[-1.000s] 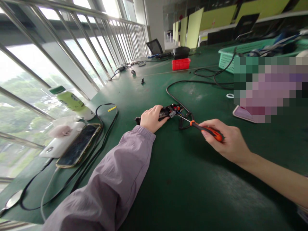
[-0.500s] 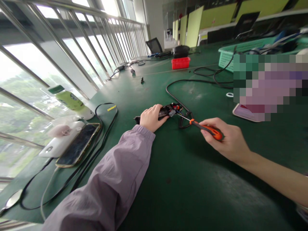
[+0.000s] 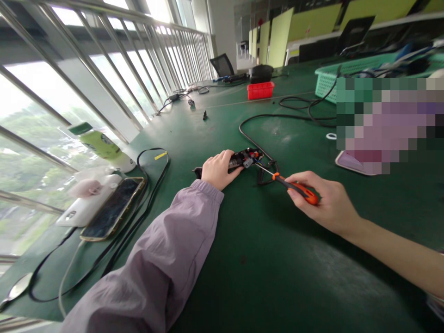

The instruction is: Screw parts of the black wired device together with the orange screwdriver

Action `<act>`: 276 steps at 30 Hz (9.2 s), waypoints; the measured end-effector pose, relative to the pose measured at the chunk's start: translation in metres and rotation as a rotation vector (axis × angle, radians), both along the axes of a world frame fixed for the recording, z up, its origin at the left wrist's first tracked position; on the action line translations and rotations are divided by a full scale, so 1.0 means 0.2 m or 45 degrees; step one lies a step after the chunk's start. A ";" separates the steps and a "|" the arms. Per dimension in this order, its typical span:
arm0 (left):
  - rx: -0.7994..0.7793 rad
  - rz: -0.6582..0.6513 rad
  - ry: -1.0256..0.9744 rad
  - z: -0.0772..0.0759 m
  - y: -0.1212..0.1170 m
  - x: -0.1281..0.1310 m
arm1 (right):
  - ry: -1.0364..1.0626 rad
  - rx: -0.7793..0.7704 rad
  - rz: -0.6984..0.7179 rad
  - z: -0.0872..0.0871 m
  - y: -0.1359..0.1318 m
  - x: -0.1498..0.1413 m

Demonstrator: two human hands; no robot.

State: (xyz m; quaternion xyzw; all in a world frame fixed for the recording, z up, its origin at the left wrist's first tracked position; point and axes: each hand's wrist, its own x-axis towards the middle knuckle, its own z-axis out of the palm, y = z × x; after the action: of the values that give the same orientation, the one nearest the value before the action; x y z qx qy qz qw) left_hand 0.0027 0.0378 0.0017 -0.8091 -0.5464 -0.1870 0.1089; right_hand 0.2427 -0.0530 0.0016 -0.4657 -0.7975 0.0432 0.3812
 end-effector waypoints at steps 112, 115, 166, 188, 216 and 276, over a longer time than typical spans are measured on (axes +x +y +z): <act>-0.017 0.001 0.008 0.01 0.00 0.00 | 0.325 0.262 -0.064 -0.03 0.02 0.01; -0.027 0.004 0.001 0.01 0.00 0.00 | 0.227 0.100 -0.041 -0.02 0.01 0.01; -0.013 0.014 0.035 0.00 0.00 0.00 | 0.191 0.114 -0.006 -0.01 0.01 0.01; 0.010 -0.005 0.023 0.00 0.00 0.00 | 0.201 0.224 -0.054 -0.01 0.02 0.01; -0.036 0.003 0.013 0.00 0.00 0.00 | 0.078 0.051 -0.009 0.01 0.01 0.00; 0.432 0.675 0.001 0.12 -0.11 -0.59 | -0.233 -0.252 0.195 -0.01 0.02 -0.01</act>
State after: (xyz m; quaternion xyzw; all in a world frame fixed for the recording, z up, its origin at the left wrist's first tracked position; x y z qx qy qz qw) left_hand -0.1144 0.0161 0.0253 -0.6089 -0.6992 -0.2404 0.2874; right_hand 0.2406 -0.0481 -0.0007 -0.4407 -0.8539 0.1079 0.2548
